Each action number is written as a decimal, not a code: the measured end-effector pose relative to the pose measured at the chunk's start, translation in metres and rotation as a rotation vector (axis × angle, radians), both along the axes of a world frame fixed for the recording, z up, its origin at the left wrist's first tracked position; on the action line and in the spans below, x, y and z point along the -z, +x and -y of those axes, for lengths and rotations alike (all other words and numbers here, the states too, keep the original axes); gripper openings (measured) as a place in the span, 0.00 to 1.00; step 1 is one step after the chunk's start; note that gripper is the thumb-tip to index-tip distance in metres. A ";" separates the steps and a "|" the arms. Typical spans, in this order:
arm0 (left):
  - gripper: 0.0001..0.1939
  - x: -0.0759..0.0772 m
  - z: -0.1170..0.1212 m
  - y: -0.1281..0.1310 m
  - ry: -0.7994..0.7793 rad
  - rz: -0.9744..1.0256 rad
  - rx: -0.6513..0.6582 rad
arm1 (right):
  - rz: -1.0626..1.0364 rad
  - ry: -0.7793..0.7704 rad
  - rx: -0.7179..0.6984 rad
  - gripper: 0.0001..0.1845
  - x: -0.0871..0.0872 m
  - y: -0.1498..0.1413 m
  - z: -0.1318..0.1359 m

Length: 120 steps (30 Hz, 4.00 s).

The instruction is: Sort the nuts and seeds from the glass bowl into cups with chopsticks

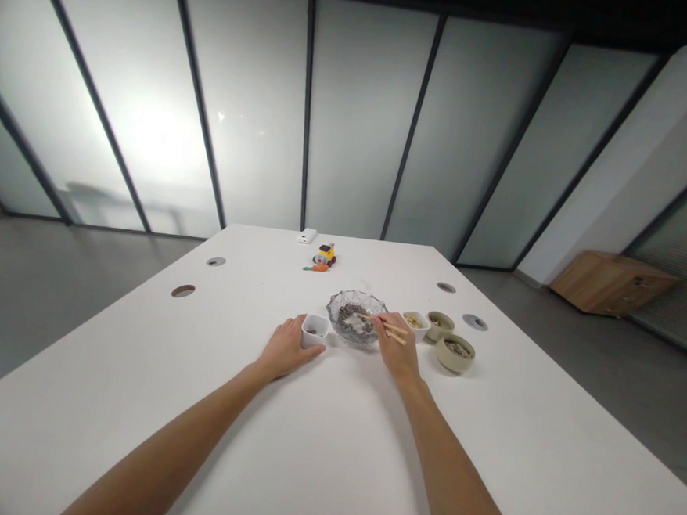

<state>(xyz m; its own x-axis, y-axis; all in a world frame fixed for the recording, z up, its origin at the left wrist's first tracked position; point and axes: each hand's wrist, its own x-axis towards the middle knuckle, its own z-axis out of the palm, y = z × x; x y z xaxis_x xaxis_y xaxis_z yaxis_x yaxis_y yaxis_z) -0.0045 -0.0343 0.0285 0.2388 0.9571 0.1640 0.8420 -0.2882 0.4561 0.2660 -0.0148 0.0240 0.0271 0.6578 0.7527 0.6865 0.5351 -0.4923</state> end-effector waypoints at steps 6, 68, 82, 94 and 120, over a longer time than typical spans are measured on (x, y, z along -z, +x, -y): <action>0.28 -0.001 0.001 0.000 -0.016 -0.003 -0.007 | 0.019 -0.029 -0.007 0.28 -0.002 0.000 0.002; 0.27 0.000 0.000 0.001 0.017 -0.032 0.004 | -0.037 0.092 0.053 0.24 -0.011 -0.004 0.014; 0.27 -0.006 0.004 0.002 -0.002 -0.025 0.003 | -0.093 0.067 0.007 0.21 -0.023 -0.032 0.032; 0.26 -0.002 0.002 0.001 -0.001 -0.039 0.001 | -0.074 -0.045 -0.144 0.24 0.003 -0.025 0.003; 0.27 -0.002 0.003 0.001 -0.001 -0.003 0.006 | -0.238 -0.014 -0.083 0.19 -0.036 -0.029 0.042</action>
<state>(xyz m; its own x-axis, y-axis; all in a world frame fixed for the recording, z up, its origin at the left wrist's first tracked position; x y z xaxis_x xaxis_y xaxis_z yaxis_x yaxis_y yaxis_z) -0.0040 -0.0373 0.0308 0.2454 0.9558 0.1623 0.8416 -0.2931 0.4536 0.2372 -0.0566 0.0604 0.1482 0.6755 0.7223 0.5043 0.5767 -0.6428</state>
